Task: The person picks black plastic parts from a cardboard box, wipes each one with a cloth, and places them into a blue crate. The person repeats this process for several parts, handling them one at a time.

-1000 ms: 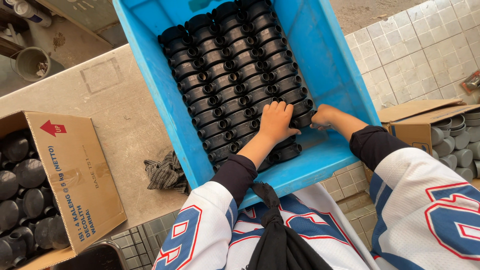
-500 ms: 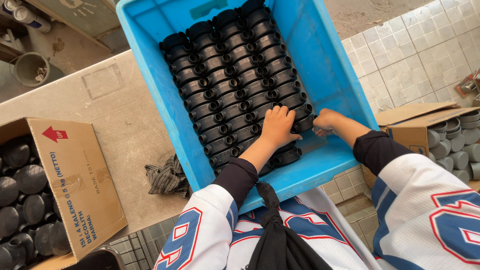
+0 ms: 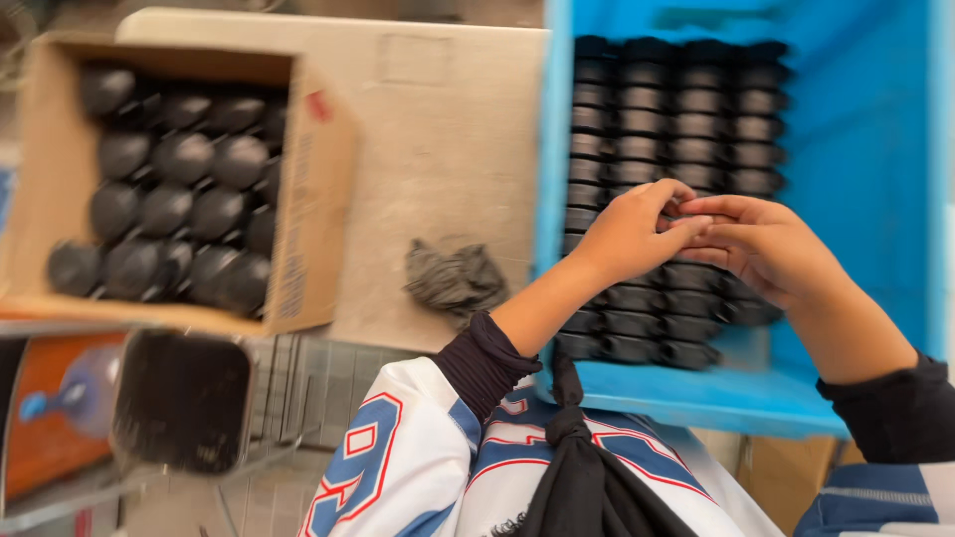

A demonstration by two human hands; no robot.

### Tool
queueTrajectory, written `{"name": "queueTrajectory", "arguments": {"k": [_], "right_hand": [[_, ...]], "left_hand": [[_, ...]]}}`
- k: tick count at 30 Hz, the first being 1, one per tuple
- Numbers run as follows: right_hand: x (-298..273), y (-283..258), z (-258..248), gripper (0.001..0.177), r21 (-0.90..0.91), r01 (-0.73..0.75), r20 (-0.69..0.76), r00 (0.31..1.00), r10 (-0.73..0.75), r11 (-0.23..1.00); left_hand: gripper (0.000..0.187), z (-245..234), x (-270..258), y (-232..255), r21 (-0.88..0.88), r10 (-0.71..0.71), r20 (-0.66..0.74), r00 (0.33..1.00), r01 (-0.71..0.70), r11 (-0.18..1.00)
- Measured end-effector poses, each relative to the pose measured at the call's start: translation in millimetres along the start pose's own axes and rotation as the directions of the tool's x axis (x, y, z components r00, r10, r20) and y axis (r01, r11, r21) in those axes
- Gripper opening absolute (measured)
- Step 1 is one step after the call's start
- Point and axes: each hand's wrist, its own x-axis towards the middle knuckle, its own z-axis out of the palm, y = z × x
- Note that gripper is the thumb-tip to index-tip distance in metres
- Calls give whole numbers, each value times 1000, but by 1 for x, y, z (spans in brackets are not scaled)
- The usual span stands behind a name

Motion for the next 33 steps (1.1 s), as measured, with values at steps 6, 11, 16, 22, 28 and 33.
{"name": "queueTrajectory", "arguments": {"k": [6,11,16,22,28,33], "right_hand": [[43,-24,168,32,19,11,295,955,-16,1000],[97,-11,330,30,114,-16,487,873,-41,993],[139,-7,481,34,70,-96,590,806,36,993],[175,37,572,36,-398,0,468,860,203,917],[190,73,565,35,-863,309,429,866,257,400],[151,56,557,43,-888,47,282,842,461,458]], "left_hand": [[45,-142,-82,-61,-240,-82,-341,936,-3,971],[44,-262,-153,-137,-338,-173,-521,836,-16,941],[41,-371,-205,-208,-466,-316,-652,690,-35,884],[44,-433,-267,-229,-39,-489,-507,710,548,836],[49,-422,-295,-229,196,-553,-240,798,597,777],[52,-426,-302,-220,76,-567,-86,819,573,816]]}}
